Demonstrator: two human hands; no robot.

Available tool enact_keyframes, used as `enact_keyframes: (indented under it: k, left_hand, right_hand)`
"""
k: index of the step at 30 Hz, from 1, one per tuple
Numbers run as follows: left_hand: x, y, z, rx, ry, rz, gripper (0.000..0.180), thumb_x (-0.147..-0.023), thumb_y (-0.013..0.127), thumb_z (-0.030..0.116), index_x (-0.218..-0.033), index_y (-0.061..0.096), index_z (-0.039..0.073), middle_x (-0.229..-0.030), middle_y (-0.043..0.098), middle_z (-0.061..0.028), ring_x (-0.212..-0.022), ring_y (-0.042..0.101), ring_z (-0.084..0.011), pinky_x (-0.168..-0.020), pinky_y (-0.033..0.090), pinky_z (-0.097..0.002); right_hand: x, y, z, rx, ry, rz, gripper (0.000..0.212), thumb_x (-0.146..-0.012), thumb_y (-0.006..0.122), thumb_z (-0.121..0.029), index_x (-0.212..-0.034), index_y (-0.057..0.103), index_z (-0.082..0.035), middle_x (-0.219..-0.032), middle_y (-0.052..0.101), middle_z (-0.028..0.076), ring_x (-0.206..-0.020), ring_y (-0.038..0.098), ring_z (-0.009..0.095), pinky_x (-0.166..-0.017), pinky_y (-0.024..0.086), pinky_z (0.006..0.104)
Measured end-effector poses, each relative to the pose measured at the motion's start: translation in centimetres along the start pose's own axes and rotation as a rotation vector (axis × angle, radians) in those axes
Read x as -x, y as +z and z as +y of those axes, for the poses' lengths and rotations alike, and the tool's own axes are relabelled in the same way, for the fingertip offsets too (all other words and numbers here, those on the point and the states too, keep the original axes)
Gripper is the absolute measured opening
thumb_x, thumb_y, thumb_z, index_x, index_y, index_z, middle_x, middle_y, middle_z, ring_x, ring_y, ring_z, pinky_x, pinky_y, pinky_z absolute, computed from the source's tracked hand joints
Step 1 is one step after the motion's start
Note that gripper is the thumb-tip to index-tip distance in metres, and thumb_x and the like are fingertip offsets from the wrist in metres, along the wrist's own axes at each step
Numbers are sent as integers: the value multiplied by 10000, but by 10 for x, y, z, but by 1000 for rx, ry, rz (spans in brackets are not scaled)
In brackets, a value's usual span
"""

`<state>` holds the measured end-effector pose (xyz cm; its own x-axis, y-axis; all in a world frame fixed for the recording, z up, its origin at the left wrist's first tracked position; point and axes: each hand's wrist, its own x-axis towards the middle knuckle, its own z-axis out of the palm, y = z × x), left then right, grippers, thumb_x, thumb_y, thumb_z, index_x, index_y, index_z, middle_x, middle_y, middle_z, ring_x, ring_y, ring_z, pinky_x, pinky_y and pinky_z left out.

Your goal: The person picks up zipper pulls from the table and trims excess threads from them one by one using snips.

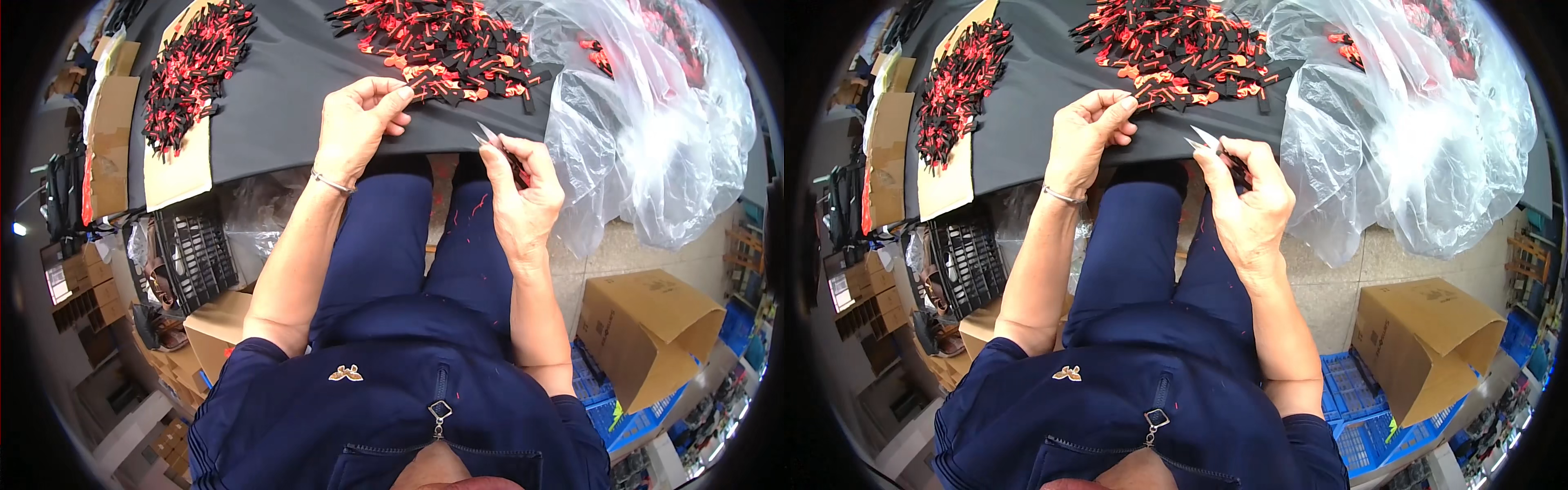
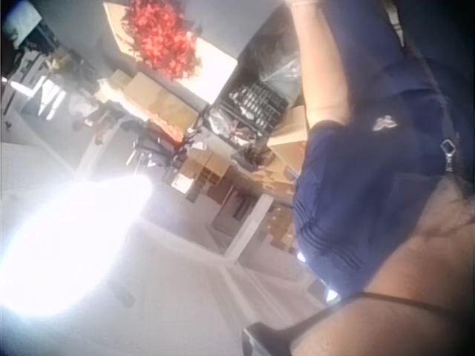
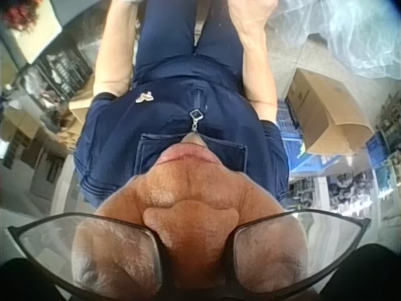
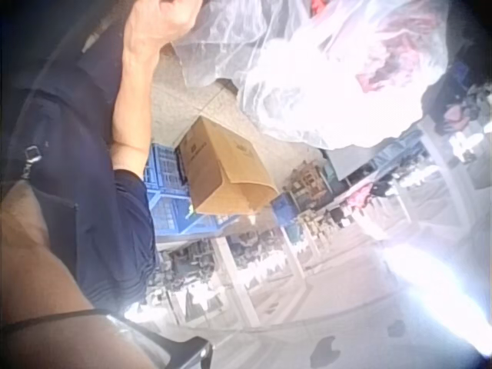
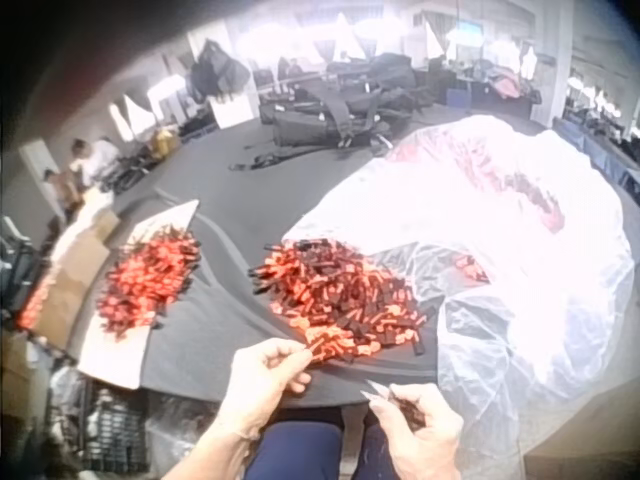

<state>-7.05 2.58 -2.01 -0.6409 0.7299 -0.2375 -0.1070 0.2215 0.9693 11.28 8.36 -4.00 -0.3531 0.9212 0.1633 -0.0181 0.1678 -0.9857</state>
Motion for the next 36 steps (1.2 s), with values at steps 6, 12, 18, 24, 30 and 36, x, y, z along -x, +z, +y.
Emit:
enact_keyframes:
  k: [6, 12, 18, 24, 30, 36]
  left_hand:
    - [5, -5, 4, 390, -94, -25, 175, -832, 642, 73, -971, 614, -29, -700, 517, 31, -539, 417, -30, -452, 325, -164]
    - [27, 4, 8, 500, -148, -113, 161, -833, 596, 66, -952, 596, -43, -668, 473, 35, -531, 382, -31, -450, 295, -172]
    - [34, 14, 6, 436, -120, -147, 141, -836, 596, 72, -933, 618, -27, -627, 474, 30, -524, 389, -35, -467, 307, -186]
    - [36, 21, 7, 418, -130, -161, 135, -837, 598, 79, -913, 626, -30, -620, 483, 23, -515, 391, -41, -474, 316, -192]
    - [37, 22, 4, 342, -135, -145, 149, -847, 597, 94, -931, 613, -27, -667, 558, -4, -539, 470, -41, -470, 364, -183]
    - [43, 27, 15, 148, -29, -168, 129, -847, 600, 77, -933, 620, -17, -800, 668, -69, -528, 548, -68, -469, 431, -170]
  right_hand:
    - [-11, 13, 3, 135, -77, 5, 203, -743, 748, -99, -873, 619, -13, -731, 628, 61, -661, 601, 121, -618, 482, 250]
    - [-18, 23, 1, 221, -294, -2, 228, -702, 770, -131, -848, 624, -35, -688, 607, 47, -609, 569, 168, -549, 453, 275]
    - [-20, 20, -4, 497, -519, 12, 221, -683, 777, -133, -814, 623, -45, -681, 607, 39, -564, 530, 181, -513, 433, 284]
    - [-19, 18, -4, 427, -461, 37, 192, -689, 773, -141, -763, 621, -51, -656, 600, 39, -561, 522, 178, -505, 426, 294]
    - [-21, 9, 0, 405, -319, 44, 176, -728, 757, -129, -788, 618, -40, -687, 610, 34, -580, 538, 136, -523, 435, 261]
    - [-18, 7, -11, -121, 122, 81, 240, -793, 732, -187, -905, 619, -7, -755, 623, 10, -660, 548, 46, -589, 434, 187]
